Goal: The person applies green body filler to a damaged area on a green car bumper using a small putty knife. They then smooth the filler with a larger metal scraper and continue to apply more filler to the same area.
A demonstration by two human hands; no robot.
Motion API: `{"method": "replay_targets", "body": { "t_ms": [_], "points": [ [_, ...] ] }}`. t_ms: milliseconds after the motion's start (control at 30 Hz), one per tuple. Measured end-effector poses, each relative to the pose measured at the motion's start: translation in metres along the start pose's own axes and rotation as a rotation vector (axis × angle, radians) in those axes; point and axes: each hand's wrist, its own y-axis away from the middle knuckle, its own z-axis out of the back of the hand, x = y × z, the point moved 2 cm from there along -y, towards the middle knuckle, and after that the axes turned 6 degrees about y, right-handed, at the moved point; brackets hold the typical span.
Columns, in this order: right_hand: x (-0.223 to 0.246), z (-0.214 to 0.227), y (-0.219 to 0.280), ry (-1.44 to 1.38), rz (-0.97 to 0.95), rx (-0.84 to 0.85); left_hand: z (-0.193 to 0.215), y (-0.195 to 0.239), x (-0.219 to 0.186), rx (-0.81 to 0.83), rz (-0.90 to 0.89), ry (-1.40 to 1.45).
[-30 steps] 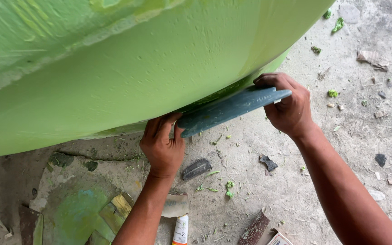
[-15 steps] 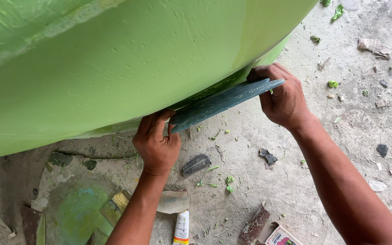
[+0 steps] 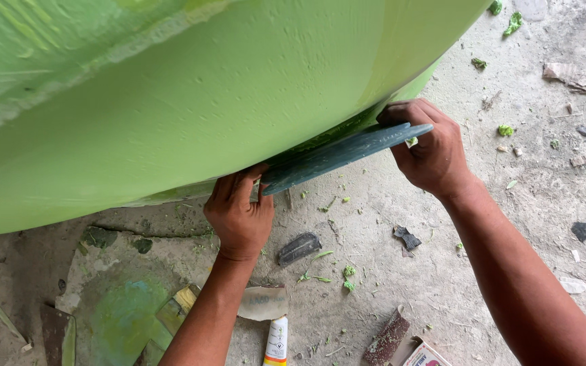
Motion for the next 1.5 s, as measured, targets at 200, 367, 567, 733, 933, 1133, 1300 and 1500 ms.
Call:
{"method": "replay_targets", "body": {
  "t_ms": [200,367,567,733,933,1133,1300,1500],
  "points": [
    [0.01,0.001,-0.006,0.058,0.032,-0.023,0.005,0.0,0.01,0.013,-0.043,-0.034],
    [0.015,0.0,-0.011,0.089,0.003,-0.039,0.014,-0.002,0.013,0.046,-0.064,-0.077],
    [0.022,0.0,-0.023,0.081,0.025,-0.021,0.028,-0.023,0.005,0.048,-0.07,-0.049],
    [0.026,0.002,-0.027,0.095,0.048,-0.022,0.026,-0.017,0.013,0.009,-0.064,-0.037],
    [0.021,-0.005,-0.029,0.068,0.062,0.018,0.031,-0.02,0.02,0.013,-0.054,-0.061],
    [0.019,-0.012,-0.026,0.111,0.045,0.033,0.035,-0.019,0.023,0.011,-0.076,-0.064],
    [0.019,-0.01,-0.025,0.127,0.0,0.007,0.034,-0.021,0.021,0.018,-0.081,-0.085],
    [0.018,-0.006,-0.025,0.13,0.012,-0.027,0.032,-0.022,0.022,0.026,-0.121,-0.077]
  ]
}}
